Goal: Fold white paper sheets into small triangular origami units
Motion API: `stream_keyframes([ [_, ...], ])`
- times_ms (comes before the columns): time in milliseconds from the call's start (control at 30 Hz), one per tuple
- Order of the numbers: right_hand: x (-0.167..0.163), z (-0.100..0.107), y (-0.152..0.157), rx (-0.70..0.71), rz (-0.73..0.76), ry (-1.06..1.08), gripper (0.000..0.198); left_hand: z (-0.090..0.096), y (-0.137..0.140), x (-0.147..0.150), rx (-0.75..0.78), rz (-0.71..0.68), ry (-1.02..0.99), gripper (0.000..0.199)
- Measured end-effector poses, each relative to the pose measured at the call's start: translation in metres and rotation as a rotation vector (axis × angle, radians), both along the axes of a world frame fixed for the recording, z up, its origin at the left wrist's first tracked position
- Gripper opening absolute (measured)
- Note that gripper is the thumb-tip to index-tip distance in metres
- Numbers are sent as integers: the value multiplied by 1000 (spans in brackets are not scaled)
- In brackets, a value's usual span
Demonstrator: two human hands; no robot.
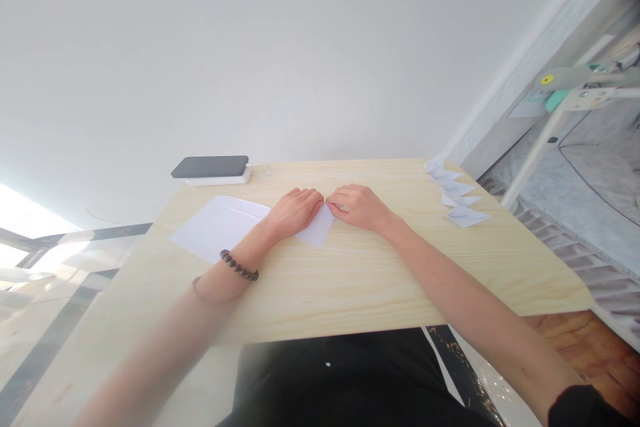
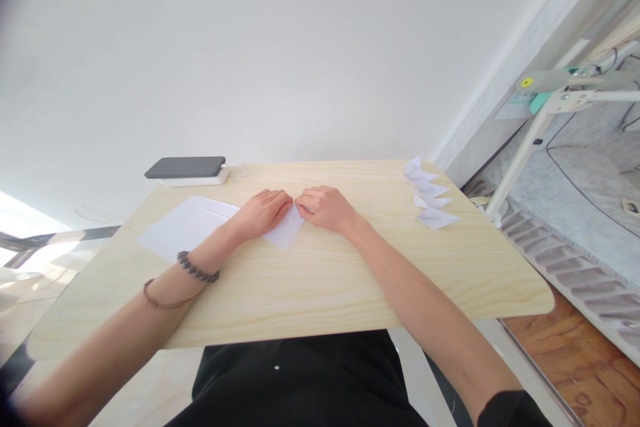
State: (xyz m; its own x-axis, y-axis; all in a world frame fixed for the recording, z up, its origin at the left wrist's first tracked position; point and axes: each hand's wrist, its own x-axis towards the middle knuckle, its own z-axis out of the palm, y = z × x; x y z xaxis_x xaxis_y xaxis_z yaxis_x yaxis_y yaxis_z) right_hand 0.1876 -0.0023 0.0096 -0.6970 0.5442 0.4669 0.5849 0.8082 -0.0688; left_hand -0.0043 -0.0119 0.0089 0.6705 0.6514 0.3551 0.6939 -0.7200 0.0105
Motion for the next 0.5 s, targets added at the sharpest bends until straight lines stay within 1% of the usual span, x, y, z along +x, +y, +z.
stream_keyframes([
  [133,4,4,-1,-62,-61,42,26,0,5,-8,-52,21,-7,27],
  [333,6,3,-2,-101,-125,50,21,-3,6,-9,-68,30,-19,20],
  [400,4,2,-3,-100,-128,43,20,-3,5,-7,-79,23,-31,20],
  [500,1,0,-5,-115,-91,25,21,-2,3,-5,-97,8,-52,21],
])
